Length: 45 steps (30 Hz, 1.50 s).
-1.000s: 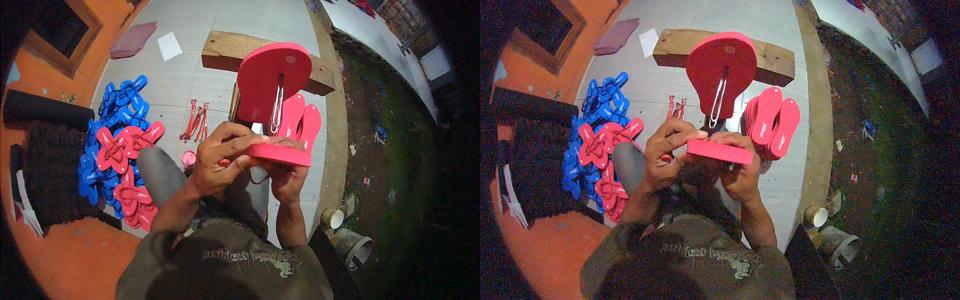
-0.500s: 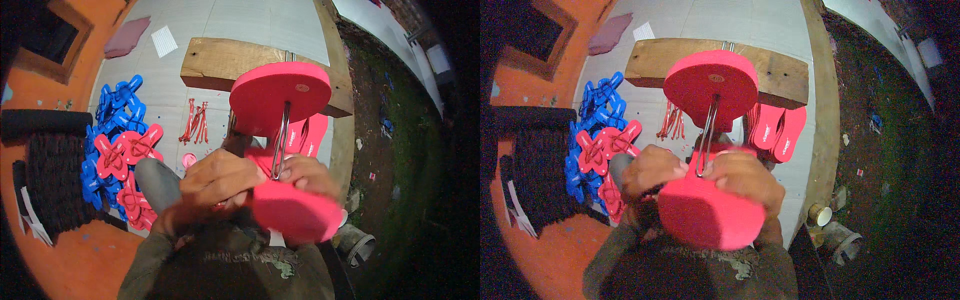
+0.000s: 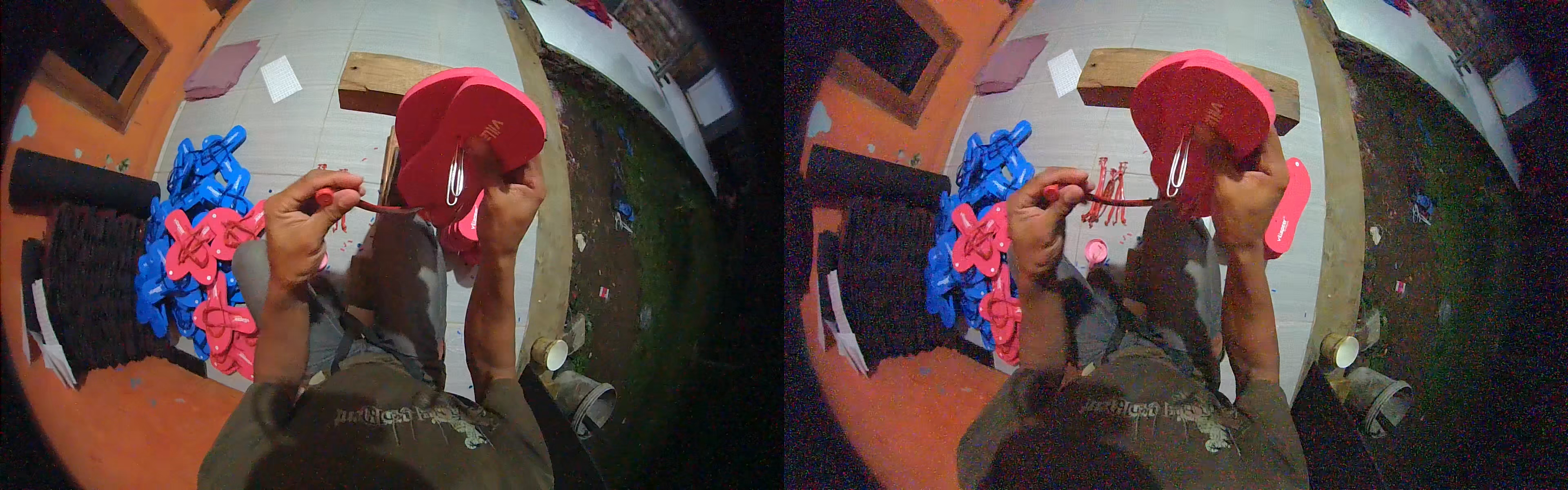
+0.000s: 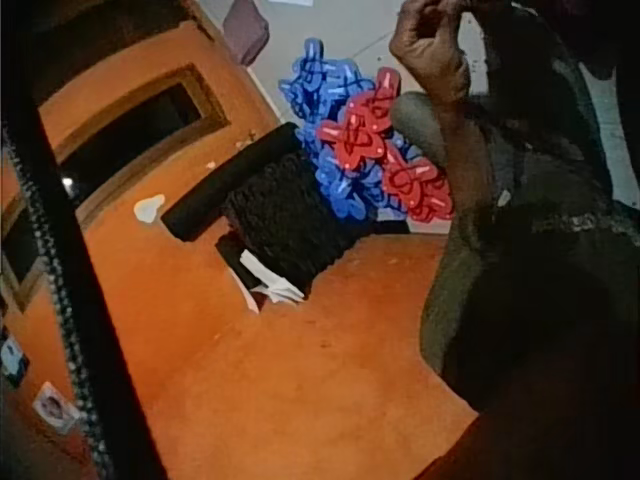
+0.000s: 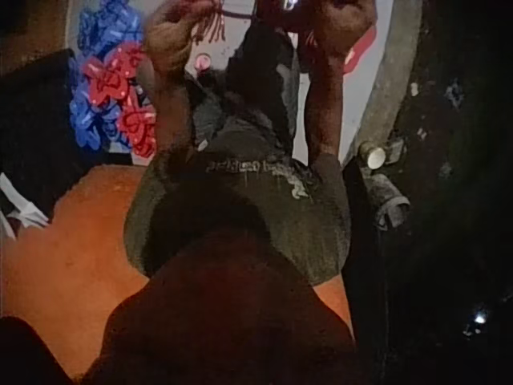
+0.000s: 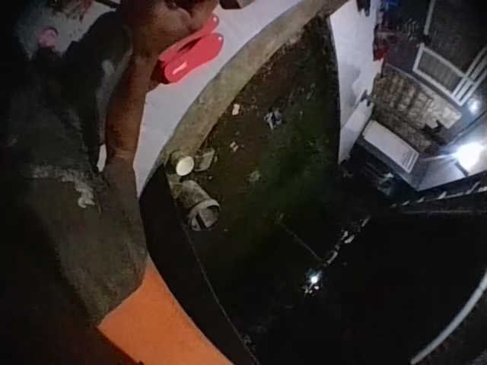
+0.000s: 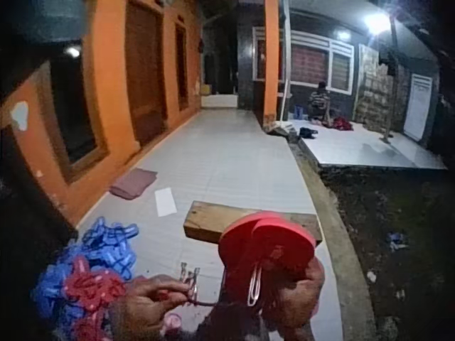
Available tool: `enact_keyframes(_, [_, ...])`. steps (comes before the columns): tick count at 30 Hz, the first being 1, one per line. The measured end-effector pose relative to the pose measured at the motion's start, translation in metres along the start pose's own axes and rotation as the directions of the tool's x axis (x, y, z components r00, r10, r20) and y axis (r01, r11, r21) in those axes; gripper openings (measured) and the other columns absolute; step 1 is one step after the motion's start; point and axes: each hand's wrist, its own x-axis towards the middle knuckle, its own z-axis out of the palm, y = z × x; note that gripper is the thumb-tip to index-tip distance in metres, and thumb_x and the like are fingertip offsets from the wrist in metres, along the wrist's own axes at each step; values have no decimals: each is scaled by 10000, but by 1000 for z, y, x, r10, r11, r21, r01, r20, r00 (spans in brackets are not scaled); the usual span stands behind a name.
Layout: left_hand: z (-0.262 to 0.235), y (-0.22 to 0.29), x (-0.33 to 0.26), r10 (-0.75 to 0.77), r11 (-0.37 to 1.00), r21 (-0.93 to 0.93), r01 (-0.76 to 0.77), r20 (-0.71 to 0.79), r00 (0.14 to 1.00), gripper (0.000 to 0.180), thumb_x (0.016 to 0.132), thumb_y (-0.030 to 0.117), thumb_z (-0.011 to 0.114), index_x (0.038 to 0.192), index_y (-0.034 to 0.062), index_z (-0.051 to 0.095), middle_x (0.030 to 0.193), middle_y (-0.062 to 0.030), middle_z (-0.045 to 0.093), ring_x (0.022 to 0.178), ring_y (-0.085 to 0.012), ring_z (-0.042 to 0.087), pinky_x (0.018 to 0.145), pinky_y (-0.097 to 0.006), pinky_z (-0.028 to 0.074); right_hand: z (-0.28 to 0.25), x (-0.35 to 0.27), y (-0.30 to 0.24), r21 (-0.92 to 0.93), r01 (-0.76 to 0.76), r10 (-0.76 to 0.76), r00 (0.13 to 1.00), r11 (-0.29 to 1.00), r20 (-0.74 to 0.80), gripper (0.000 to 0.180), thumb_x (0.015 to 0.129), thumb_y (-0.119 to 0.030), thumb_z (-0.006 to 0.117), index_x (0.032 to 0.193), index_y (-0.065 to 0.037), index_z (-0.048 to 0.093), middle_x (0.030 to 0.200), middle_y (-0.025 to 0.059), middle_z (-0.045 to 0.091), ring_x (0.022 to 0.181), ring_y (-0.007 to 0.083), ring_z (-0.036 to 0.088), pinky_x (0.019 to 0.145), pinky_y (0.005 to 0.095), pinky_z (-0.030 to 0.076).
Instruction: The person assembles flip-flops by hand, threading red plastic straps through holes in pink soles using a metal wire tool.
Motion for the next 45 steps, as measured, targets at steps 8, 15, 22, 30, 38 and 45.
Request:
enact_keyframes(8, [46, -2, 5, 53, 998, -48, -49, 82, 995, 110, 783, 112, 605, 795, 6, 579, 681, -60, 560, 609, -150, 521, 564, -262, 432, -13, 6, -4, 21, -95, 92, 989, 995, 114, 280, 734, -34, 651, 992, 4, 550, 926, 61, 608, 825, 120, 572, 734, 251, 452])
enact_keyframes(15, [51, -6, 39, 435, 801, 159, -578, 508, 743, 247, 827, 188, 514, 657, 9, 515, 586, -92, 416, 519, -244, 404, 474, -329, 322, -6, 3, 5, 156, -36, 30, 999, 987, 37, 295, 725, -20, 648, 1003, 0, 551, 928, 63, 610, 836, 124, 571, 755, 254, 450])
enact_keyframes(22, [53, -38, 34, 427, 881, -46, -470, 504, 751, 328, 853, 270, 476, 613, 47, 489, 539, -64, 417, 487, -216, 417, 475, -318, 296, -15, 13, -8, 75, -99, 85, 980, 992, 178, 276, 731, -48, 643, 989, 8, 561, 911, 72, 615, 810, 135, 584, 721, 264, 472])
enact_keyframes(30, [61, -21, 26, -184, 950, -118, 290, 538, 823, 446, 898, 376, 406, 592, 52, 410, 581, 56, 351, 559, -59, 312, 497, -229, 268, -18, 16, -15, -11, -207, 205, 956, 978, 212, 249, 750, -56, 617, 985, 8, 565, 893, 63, 616, 779, 123, 578, 688, 249, 465])
enact_keyframes(38, [63, -9, 19, -162, 983, 135, 123, 333, 929, 387, 895, 353, 419, 741, 19, 540, 543, -35, 450, 560, -126, 437, 543, -276, 376, -21, 8, -7, 65, -95, 76, 965, 993, 251, 268, 761, -85, 619, 1010, 1, 565, 893, 58, 615, 778, 111, 571, 694, 250, 454])
enact_keyframes(45, [81, 20, 43, 303, 868, 395, -302, 60, 951, 426, 868, 418, 427, 985, 17, 511, 656, -204, 561, 684, -340, 585, 618, -362, 452, -19, 8, -20, -13, -128, 128, 962, 992, 243, 264, 770, -107, 589, 1011, -2, 560, 914, 62, 610, 785, 121, 570, 692, 260, 459])
